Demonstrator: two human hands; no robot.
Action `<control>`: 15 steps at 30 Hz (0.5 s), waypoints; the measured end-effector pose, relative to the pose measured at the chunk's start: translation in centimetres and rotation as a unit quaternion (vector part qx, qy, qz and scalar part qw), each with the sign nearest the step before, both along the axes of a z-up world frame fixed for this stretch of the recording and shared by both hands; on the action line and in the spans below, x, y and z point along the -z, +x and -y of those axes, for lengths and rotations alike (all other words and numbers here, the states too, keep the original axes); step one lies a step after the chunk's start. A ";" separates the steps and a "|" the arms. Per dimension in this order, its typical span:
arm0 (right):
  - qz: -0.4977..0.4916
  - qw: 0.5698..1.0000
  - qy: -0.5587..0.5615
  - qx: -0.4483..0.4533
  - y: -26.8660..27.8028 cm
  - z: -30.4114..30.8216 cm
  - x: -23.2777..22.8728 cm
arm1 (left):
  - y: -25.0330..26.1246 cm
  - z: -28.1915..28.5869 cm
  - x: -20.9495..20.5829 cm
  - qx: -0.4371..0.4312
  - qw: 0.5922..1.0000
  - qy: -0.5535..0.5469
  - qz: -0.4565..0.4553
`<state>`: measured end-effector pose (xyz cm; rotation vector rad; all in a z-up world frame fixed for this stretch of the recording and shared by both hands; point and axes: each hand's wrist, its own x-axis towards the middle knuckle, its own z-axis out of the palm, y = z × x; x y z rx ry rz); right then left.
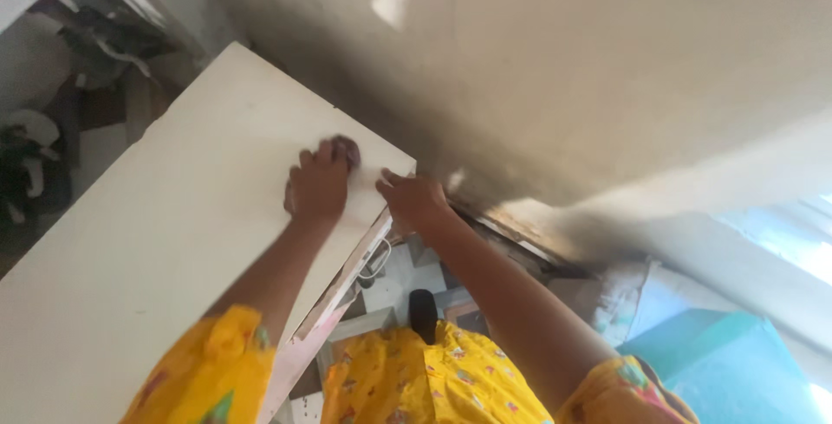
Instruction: The person wets a cloth under a tap, wrings it out, and then uses it to wipe the top and interior shelves of a white cabinet. The person cleans the top surface, the side edges, and the inside of the cabinet doors and shelves.
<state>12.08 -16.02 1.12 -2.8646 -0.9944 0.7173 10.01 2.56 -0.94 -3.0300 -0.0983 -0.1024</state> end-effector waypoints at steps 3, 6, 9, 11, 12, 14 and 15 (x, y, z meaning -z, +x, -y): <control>0.011 1.000 -0.003 -0.023 -0.6 0.4 -0.5 | 0.7 0.4 0.3 -0.017 0.998 -0.064 -0.005; -0.013 0.999 -0.034 -0.018 -1.4 0.1 -2.0 | -3.1 0.7 -0.5 -0.004 0.997 -0.080 0.015; 0.022 0.996 -0.081 -0.044 -1.9 0.2 -2.2 | -9.9 1.8 -2.6 -0.001 0.996 -0.071 -0.050; 0.040 0.999 -0.019 -0.016 -2.0 0.3 -1.3 | -14.3 2.0 -4.6 0.038 0.989 -0.067 -0.126; 0.046 0.999 0.011 -0.002 -1.9 0.2 -0.8 | -15.6 2.2 -5.3 0.041 0.988 -0.082 -0.128; 0.027 1.000 -0.002 0.009 -1.7 0.1 -0.2 | -16.8 2.1 -5.6 0.050 0.988 -0.086 -0.118; 0.018 1.000 -0.009 0.015 -1.7 0.0 0.0 | -16.7 2.0 -5.2 0.057 0.990 -0.075 -0.105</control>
